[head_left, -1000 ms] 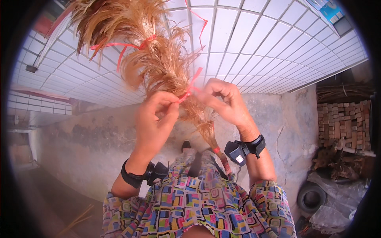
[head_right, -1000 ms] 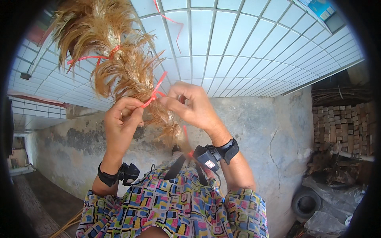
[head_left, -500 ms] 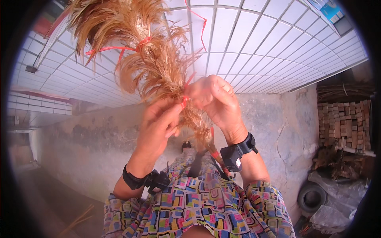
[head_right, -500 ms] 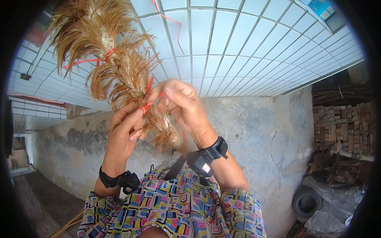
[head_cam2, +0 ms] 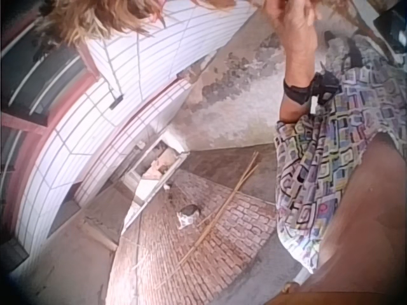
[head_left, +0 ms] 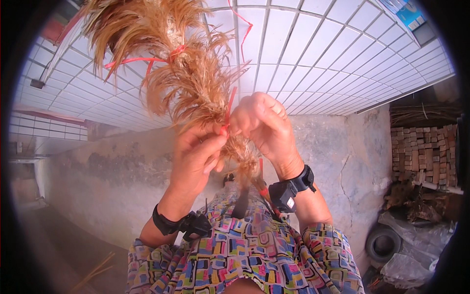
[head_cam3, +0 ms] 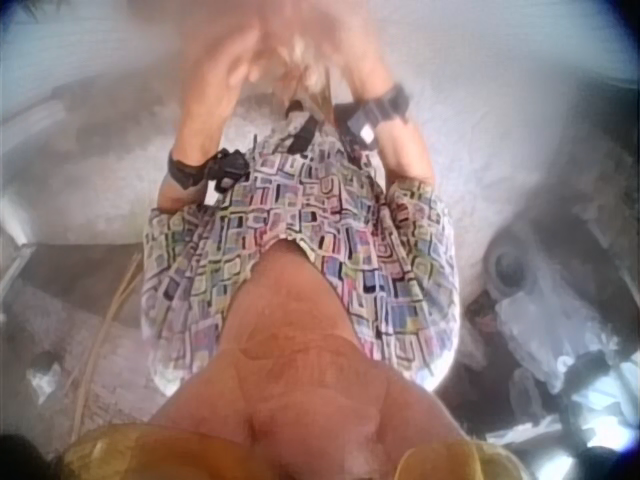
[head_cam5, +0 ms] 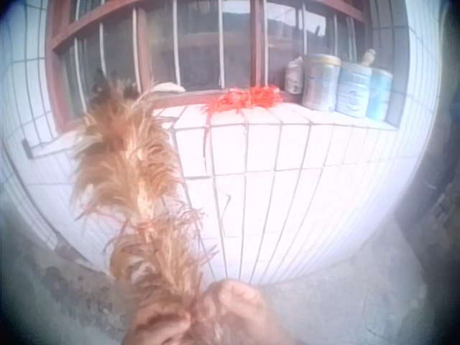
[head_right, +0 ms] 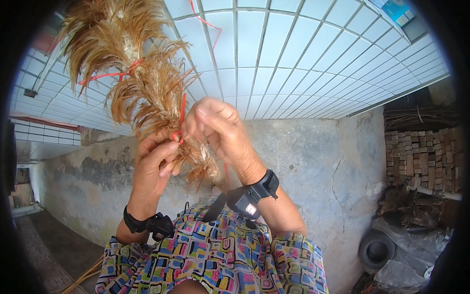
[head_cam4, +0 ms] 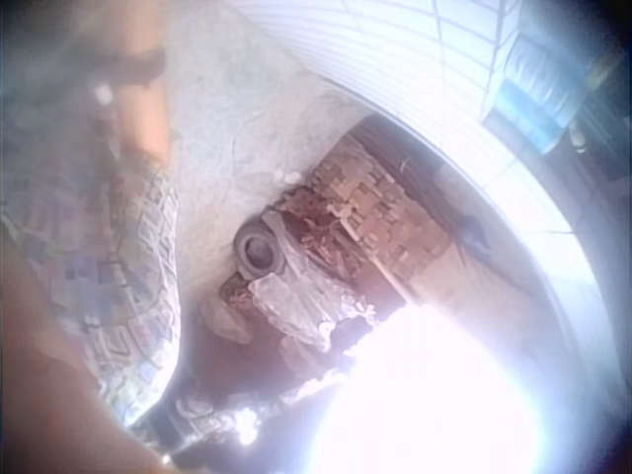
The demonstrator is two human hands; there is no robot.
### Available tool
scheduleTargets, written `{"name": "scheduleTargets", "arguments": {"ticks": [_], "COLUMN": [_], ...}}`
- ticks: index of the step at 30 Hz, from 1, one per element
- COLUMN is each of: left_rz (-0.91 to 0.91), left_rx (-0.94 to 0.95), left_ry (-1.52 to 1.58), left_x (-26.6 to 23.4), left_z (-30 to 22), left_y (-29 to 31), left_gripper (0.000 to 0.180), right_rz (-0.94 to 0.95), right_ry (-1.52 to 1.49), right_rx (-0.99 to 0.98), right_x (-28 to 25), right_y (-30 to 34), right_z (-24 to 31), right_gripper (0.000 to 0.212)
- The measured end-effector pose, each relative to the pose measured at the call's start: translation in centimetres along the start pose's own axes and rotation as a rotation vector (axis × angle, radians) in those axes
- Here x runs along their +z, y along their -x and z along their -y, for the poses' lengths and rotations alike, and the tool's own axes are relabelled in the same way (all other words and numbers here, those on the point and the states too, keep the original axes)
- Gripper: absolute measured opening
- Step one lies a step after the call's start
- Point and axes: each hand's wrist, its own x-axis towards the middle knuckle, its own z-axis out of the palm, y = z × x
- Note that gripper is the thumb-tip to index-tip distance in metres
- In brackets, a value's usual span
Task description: The person ties red plastic strips onto a feather duster by hand and then attaches it to a long pole to brush a high corner and ceiling area.
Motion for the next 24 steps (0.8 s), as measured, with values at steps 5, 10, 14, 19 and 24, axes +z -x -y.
{"name": "scheduleTargets", "arguments": {"ticks": [5, 10, 14, 19, 24], "left_rz": [0.122, 0.062, -0.022, -0.056, -0.113], "left_rx": [-0.191, -0.202, -0.139, -0.131, -0.136], "left_ry": [0.094, 0.026, -0.124, 0.000, 0.124], "left_x": [-0.1, 0.0, 0.8, 0.1, -0.1], "left_z": [-1.1, -1.2, -0.9, 0.0, 0.6], "left_y": [0.1, 0.0, -0.1, -0.1, 0.3], "left_gripper": [0.006, 0.009, 0.012, 0.009, 0.006], "right_rz": [-0.030, -0.088, -0.110, -0.070, -0.168], "right_ry": [0.018, -0.018, -0.025, 0.035, -0.077], "right_rx": [0.009, 0.017, 0.092, 0.098, 0.122], "right_x": [0.0, 0.6, 0.9, 1.4, 1.6], "right_y": [-0.2, -0.4, -1.0, -1.8, -1.6], "right_z": [0.1, 0.2, 0.6, 0.8, 0.3], "right_gripper": [0.021, 0.023, 0.029, 0.032, 0.033]}}
